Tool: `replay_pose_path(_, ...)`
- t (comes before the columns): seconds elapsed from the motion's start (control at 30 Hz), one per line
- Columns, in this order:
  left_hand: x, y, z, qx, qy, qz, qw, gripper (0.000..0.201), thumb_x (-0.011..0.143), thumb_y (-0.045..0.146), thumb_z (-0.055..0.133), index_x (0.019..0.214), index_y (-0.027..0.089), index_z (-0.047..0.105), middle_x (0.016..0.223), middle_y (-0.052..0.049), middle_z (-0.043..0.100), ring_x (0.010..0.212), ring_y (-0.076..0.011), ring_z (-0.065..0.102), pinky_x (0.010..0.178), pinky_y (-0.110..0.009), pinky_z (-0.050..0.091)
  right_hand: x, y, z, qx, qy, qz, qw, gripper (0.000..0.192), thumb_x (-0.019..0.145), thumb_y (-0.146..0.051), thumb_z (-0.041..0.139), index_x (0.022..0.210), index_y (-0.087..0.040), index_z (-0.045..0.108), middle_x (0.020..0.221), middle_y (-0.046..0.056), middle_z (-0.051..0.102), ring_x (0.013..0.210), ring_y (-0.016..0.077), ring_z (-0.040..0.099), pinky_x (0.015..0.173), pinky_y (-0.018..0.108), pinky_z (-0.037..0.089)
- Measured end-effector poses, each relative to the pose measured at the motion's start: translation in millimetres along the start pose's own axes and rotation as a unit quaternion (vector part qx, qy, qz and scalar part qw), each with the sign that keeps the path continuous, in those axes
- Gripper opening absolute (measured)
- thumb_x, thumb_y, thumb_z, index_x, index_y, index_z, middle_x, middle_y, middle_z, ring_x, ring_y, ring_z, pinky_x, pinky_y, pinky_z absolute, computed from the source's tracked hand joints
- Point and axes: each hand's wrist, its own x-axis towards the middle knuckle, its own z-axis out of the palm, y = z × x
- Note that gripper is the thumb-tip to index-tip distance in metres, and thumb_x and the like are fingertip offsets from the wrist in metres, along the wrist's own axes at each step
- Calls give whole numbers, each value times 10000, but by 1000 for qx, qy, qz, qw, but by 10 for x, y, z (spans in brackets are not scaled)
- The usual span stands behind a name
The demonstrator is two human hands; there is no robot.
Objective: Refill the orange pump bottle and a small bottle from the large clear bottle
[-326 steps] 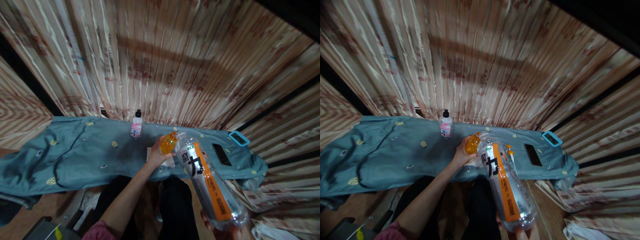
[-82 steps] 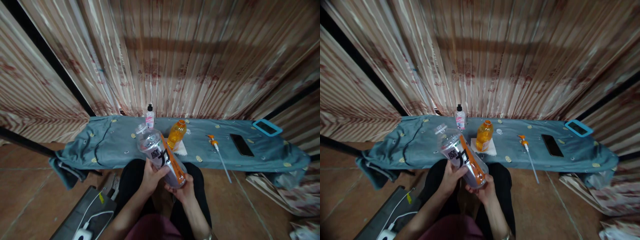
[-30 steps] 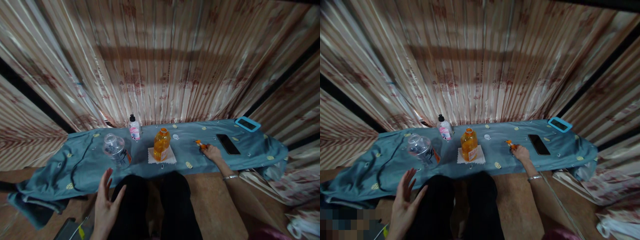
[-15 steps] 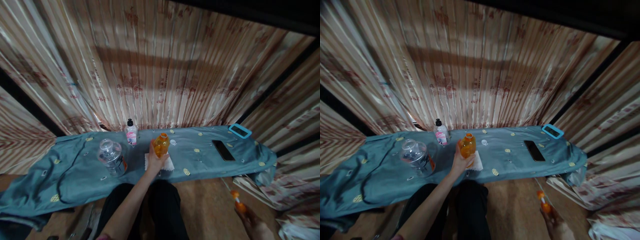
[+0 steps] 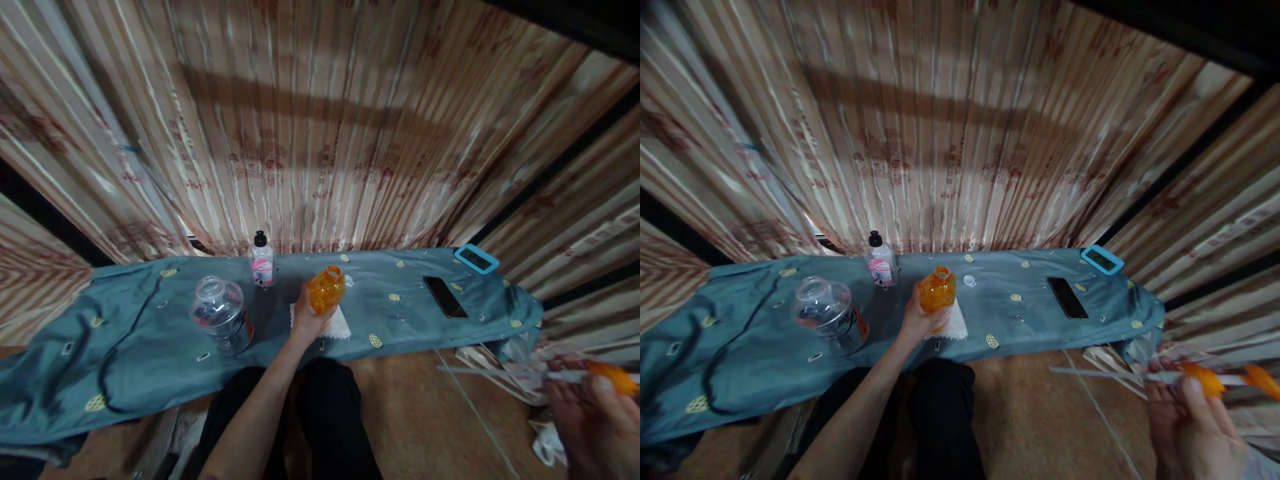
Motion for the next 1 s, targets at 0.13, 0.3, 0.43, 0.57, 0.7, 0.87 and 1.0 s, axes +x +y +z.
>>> replay_pose_path(0.13,-3,-18,-4,-10,-7,5,1000,595,590,204,799,1127,215,542,1101,-75,684,1013,-254,673,916,-401,532,53,-636,568,225,-50,-3,973,172,872,-421,555,835,-403,723,1522,-120,411,1466,164,232,1243,379,205)
replay_pose_path(0.3,-4,-16,-18,-3,-3,4,1000,600,570,197,802,1114,223,552,1083,-60,683,1005,-251,669,922,-403,525,48,-1150,1276,393,-140,6,909,454,1025,-403,304,887,-264,713,1227,-85,704,1302,69,506,1136,186,329)
replay_pose_path(0.43,-10,-21,-20,19,-8,9,1000,596,584,176,785,1128,218,545,1106,-60,676,1029,-251,661,944,-413,515,-1,-1271,1730,470,-226,25,853,525,1065,-351,244,858,-193,700,801,-54,739,799,47,676,788,155,537)
replay_pose_path(0.57,-23,-18,-7,36,-14,-3,999,542,611,160,766,1111,224,566,1090,-55,679,995,-248,673,907,-407,534,-94,-1188,2049,456,-266,49,848,326,1024,-304,441,907,-166,713,825,-37,742,833,66,691,839,199,540)
replay_pose_path(0.7,-23,33,-1,23,-9,-3,1000,554,597,149,774,1106,225,571,1070,-53,688,980,-250,683,888,-398,547,-225,-1143,2226,406,-316,36,857,144,886,-307,674,967,-199,723,888,-39,757,852,79,698,809,203,541)
replay_pose_path(0.87,-15,112,-7,6,-13,-4,1000,576,581,125,771,1110,223,568,1074,-53,694,983,-249,688,875,-384,558,-525,-1093,2446,315,-415,-13,854,324,666,-327,864,937,-192,749,888,4,776,863,128,705,798,222,523)
replay_pose_path(1.0,-23,102,-8,10,-23,3,1000,583,620,146,750,1156,223,535,1119,-52,679,1007,-235,675,905,-398,549,-773,-799,2613,222,-488,-35,843,283,661,-305,874,890,-199,746,852,-5,764,802,131,683,795,266,527)
